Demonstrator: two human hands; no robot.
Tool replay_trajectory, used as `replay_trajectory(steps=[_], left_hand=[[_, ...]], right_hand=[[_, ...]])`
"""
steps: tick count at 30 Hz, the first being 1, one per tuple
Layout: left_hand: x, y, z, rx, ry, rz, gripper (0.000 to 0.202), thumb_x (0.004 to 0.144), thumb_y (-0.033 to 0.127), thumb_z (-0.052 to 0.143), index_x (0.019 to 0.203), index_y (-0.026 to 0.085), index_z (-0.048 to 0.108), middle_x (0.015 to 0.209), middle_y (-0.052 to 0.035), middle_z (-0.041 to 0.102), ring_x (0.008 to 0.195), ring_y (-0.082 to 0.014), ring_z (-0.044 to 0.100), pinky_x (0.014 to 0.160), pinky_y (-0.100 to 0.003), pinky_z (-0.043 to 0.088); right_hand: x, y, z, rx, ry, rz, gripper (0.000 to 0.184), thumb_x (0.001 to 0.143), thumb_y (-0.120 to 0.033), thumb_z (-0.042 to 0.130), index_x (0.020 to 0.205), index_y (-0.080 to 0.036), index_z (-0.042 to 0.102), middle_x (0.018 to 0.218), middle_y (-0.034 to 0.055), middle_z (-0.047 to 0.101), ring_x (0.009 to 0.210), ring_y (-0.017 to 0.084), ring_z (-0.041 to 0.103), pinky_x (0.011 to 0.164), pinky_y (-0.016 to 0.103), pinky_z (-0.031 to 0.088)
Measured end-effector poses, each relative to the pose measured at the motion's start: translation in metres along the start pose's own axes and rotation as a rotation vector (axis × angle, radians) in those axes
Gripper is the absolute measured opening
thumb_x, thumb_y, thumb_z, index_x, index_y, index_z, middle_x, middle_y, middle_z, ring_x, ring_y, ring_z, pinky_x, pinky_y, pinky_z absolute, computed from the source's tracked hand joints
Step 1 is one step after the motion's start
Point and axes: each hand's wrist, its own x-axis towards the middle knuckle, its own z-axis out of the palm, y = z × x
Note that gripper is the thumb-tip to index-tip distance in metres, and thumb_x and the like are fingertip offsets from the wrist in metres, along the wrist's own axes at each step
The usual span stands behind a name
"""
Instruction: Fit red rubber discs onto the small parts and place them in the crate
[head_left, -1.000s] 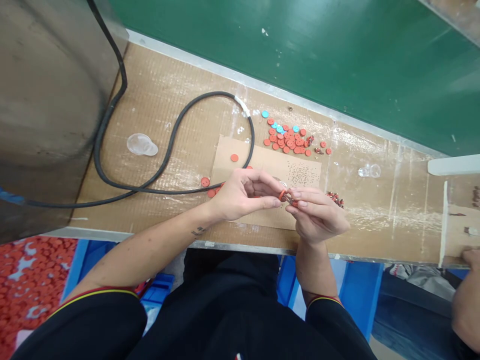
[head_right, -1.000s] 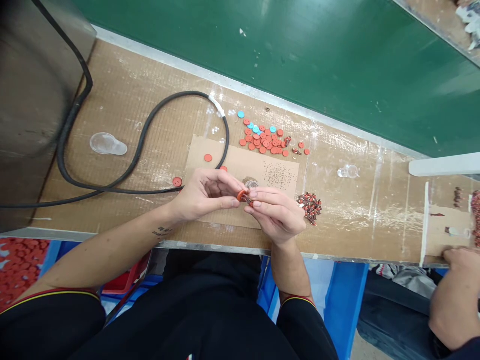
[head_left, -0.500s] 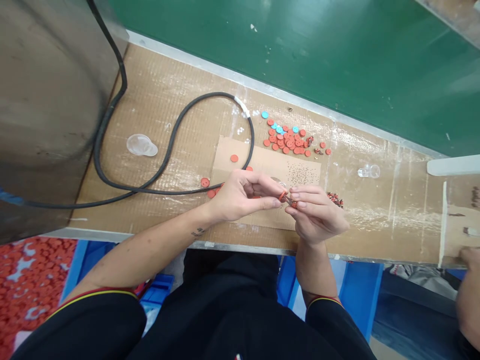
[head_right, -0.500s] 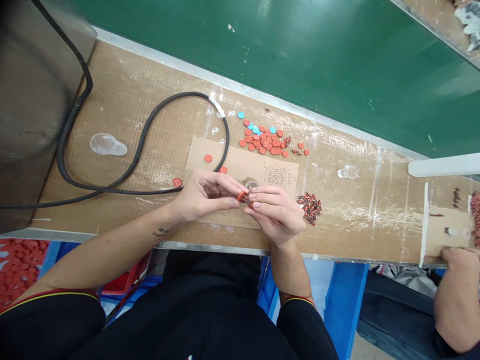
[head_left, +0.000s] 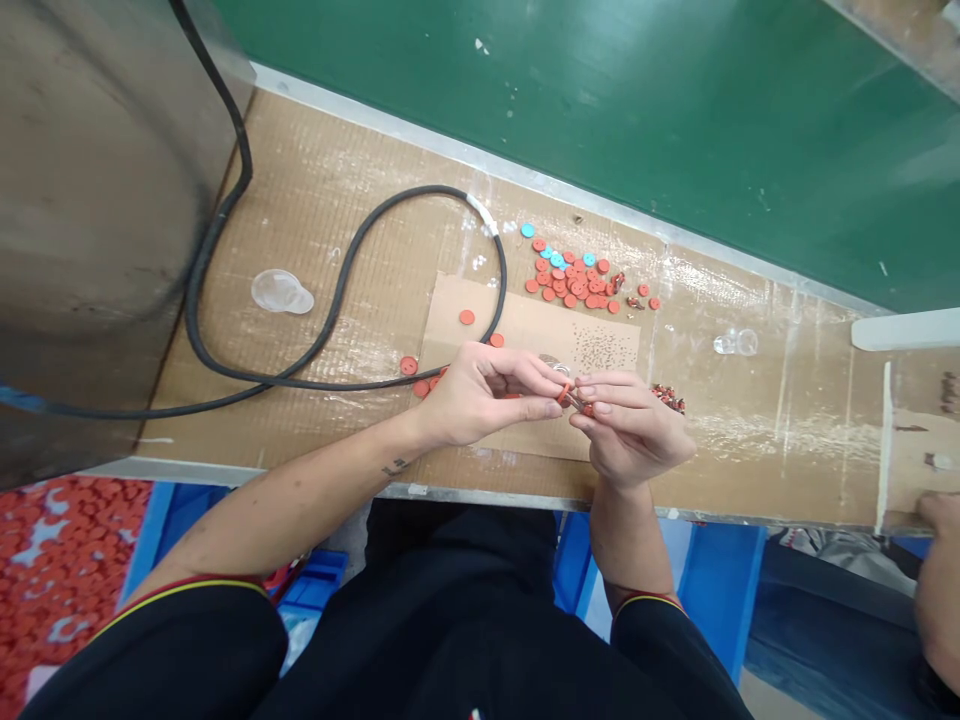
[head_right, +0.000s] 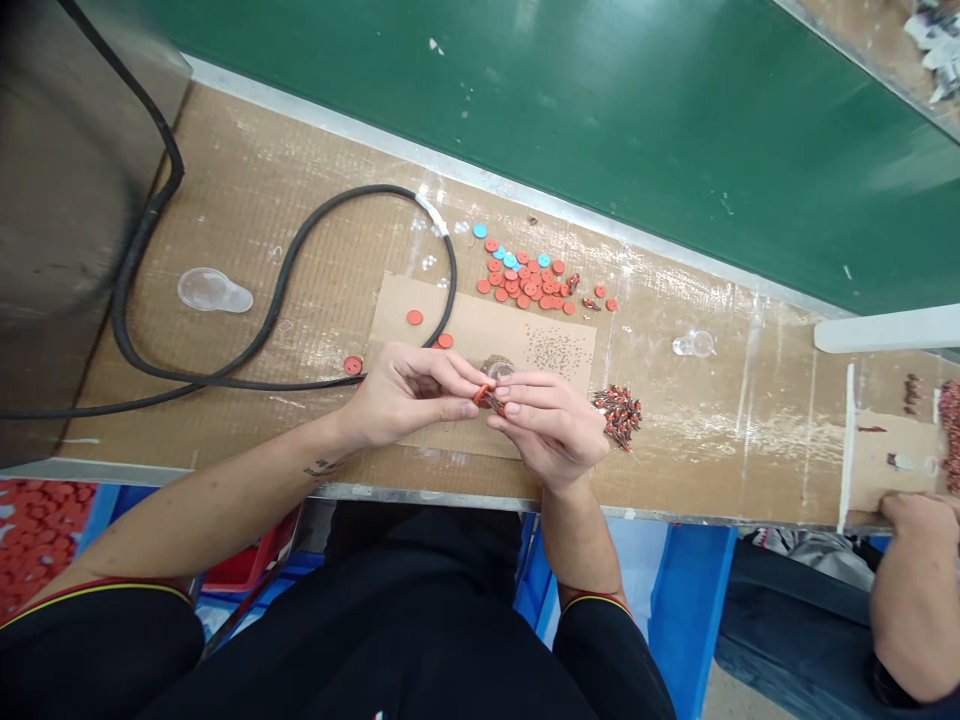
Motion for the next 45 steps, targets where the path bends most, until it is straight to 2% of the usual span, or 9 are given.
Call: replay_trajectory(steps=[10,21,28,34,38,45], left_hand=[[-0.0012,-0.0006,0.0019,0.027,0.014,0.012,0.015,0.078,0.027,0.095,0.082,0.018,0.084,0.097,-0.0114,0.084,0.094,-0.0221,0.083,0.09,-0.031,0.071],[-0.0024,-0.0004,0.0023,0.035,0.013,0.022,0.01,0.079,0.023,0.093,0.081,0.02,0.084,0.096,-0.0093,0.084,0.093,-0.0189,0.082,0.087,-0.026,0.069],[-0.0021,0.0028,0.0033,0.026,-0.009,0.026,0.008,0.081,0.022,0.092,0.086,0.021,0.085,0.1,-0.0104,0.084,0.096,-0.0192,0.082,0.09,-0.027,0.068],[-0.0024,0.003,0.0026,0.063,0.009,0.017,0.014,0.078,0.026,0.094,0.087,0.02,0.085,0.107,-0.0116,0.083,0.096,-0.0178,0.081,0.087,-0.026,0.068],[-0.0025,0.0046,0.0011,0.101,0.01,0.026,0.014,0.08,0.029,0.093,0.089,0.021,0.085,0.107,-0.0117,0.083,0.1,-0.0181,0.08,0.089,-0.025,0.067],[-0.0027,0.0062,-0.0003,0.12,0.003,0.057,0.011,0.083,0.026,0.091,0.091,0.021,0.085,0.108,-0.0125,0.083,0.101,-0.0195,0.081,0.093,-0.029,0.068]], right_hand=[[0.0021,0.0001,0.0014,0.037,0.0,-0.023,0.031,0.093,-0.02,0.083,0.121,-0.03,0.078,0.094,0.0002,0.085,0.083,0.02,0.083,0.068,0.036,0.074],[0.0036,0.0003,0.0032,0.004,0.003,-0.069,0.031,0.094,-0.02,0.082,0.122,-0.03,0.077,0.093,-0.0012,0.084,0.08,0.019,0.082,0.067,0.035,0.073],[0.002,-0.0009,0.0008,-0.049,-0.001,-0.096,0.034,0.095,-0.021,0.08,0.127,-0.031,0.075,0.094,-0.001,0.084,0.081,0.018,0.081,0.066,0.034,0.071],[-0.0014,-0.006,-0.0002,-0.132,0.032,-0.081,0.028,0.093,-0.022,0.083,0.118,-0.031,0.08,0.091,-0.0003,0.078,0.077,0.016,0.074,0.064,0.032,0.063],[-0.0012,-0.0076,-0.0009,-0.159,0.014,-0.093,0.031,0.092,-0.013,0.082,0.119,-0.028,0.079,0.089,-0.0001,0.077,0.075,0.015,0.073,0.065,0.031,0.063],[-0.0011,-0.0054,-0.0011,-0.178,0.026,-0.133,0.024,0.092,-0.007,0.077,0.103,-0.028,0.079,0.09,-0.0003,0.078,0.075,0.015,0.075,0.061,0.029,0.063]])
